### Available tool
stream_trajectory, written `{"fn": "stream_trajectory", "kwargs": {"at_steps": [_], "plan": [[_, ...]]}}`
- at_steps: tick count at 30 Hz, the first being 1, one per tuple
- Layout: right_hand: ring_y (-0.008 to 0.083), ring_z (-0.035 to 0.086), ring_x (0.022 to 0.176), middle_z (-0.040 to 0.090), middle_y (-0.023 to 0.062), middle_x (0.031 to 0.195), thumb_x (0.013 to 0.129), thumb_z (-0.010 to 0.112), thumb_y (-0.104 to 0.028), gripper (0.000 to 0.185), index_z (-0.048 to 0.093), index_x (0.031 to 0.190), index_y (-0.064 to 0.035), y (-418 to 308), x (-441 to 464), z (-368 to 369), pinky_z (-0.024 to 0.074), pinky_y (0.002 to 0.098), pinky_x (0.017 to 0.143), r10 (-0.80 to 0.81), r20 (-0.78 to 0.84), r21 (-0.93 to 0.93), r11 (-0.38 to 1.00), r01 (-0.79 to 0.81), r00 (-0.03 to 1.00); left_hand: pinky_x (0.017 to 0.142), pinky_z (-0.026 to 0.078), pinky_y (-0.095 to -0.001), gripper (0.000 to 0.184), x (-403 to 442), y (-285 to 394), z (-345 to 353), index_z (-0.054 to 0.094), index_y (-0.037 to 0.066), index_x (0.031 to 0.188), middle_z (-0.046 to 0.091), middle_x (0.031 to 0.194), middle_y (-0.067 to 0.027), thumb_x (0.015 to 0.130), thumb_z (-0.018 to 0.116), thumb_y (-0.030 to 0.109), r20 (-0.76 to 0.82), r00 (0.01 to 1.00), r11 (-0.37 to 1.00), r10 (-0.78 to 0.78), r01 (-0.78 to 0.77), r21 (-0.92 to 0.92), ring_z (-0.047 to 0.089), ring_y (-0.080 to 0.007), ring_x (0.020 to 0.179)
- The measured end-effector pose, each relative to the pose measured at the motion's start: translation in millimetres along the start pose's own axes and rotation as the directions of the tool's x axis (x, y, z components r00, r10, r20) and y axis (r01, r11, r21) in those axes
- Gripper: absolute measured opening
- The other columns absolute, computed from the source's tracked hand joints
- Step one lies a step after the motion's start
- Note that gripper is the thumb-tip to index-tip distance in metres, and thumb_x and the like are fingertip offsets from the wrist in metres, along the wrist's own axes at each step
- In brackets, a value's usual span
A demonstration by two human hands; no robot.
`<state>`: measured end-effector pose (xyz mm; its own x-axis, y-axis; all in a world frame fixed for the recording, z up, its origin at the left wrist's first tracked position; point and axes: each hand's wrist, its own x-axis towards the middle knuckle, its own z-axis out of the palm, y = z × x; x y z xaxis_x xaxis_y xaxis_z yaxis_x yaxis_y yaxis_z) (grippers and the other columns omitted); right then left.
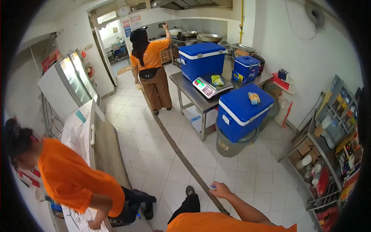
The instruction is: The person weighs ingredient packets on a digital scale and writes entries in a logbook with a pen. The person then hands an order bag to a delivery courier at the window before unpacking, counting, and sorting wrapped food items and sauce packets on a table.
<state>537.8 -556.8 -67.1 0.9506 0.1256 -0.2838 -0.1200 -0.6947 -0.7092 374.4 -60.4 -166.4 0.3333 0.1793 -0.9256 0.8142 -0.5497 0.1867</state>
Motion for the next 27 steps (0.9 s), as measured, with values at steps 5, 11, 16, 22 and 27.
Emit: {"fn": "stream_trajectory", "kwargs": {"at_steps": [5,11,16,22,27], "plan": [[0.0279,0.069,0.075,0.071,0.0142,0.083,0.081,0.079,-0.033,0.041,0.069,0.111,-0.0060,6,72,-111,0.0553,0.0398,0.072,0.133,-0.243,-0.018,0.990,-0.141,0.961,0.089,0.053,-0.0494,0.042,150,148,-79,0.069,-0.002,0.100,0.071,0.106,-0.0229,0.093,0.064,0.038,-0.324,0.835,0.892,0.444,-0.447,0.072,0.067,-0.0401,0.101],[0.0213,0.060,0.063,0.062,0.0082,0.068,0.079,0.082,-0.020,0.029,0.067,0.099,-0.0056,22,132,-210,0.0495,0.0360,0.062,0.181,-0.722,0.081,0.981,-0.178,0.668,0.090,0.054,-0.0407,0.057,91,577,-172,0.059,-0.002,0.124,0.069,0.117,-0.0215,0.086,0.078,0.036,-0.143,0.468,0.489,0.872,-0.850,0.195,0.068,-0.0318,0.106],[0.0190,0.059,0.069,0.063,0.0061,0.075,0.078,0.084,-0.021,0.035,0.065,0.103,-0.0063,41,172,-269,0.0471,0.0346,0.062,0.306,-0.850,0.202,0.941,-0.270,0.430,0.090,0.054,-0.0425,0.068,20,847,-151,0.049,0.002,0.134,0.063,0.118,-0.0209,0.080,0.083,0.024,0.248,-0.005,-0.079,0.969,-0.954,0.290,0.064,-0.0335,0.107],[0.0339,0.062,0.114,0.064,0.0209,0.121,0.074,0.089,-0.033,0.077,0.054,0.134,0.0020,73,253,-365,0.0485,0.0412,0.098,0.275,-0.931,0.178,0.917,-0.358,0.241,0.101,0.047,-0.0565,0.093,24,1083,-118,0.033,0.016,0.154,0.039,0.152,-0.0207,0.073,0.079,0.012,0.427,-0.184,-0.465,0.885,-0.346,0.815,0.045,-0.0388,0.137],[0.0368,0.056,0.128,0.059,0.0226,0.135,0.069,0.090,-0.044,0.106,0.038,0.150,-0.0007,73,345,-451,0.0472,0.0433,0.105,0.309,-0.900,0.058,0.783,-0.619,0.306,0.103,0.040,-0.0694,0.098,52,1228,-103,0.025,0.033,0.160,0.030,0.164,-0.0083,0.079,0.078,0.017,0.675,-0.194,-0.688,0.712,0.000,0.726,0.032,-0.0369,0.148]]}}
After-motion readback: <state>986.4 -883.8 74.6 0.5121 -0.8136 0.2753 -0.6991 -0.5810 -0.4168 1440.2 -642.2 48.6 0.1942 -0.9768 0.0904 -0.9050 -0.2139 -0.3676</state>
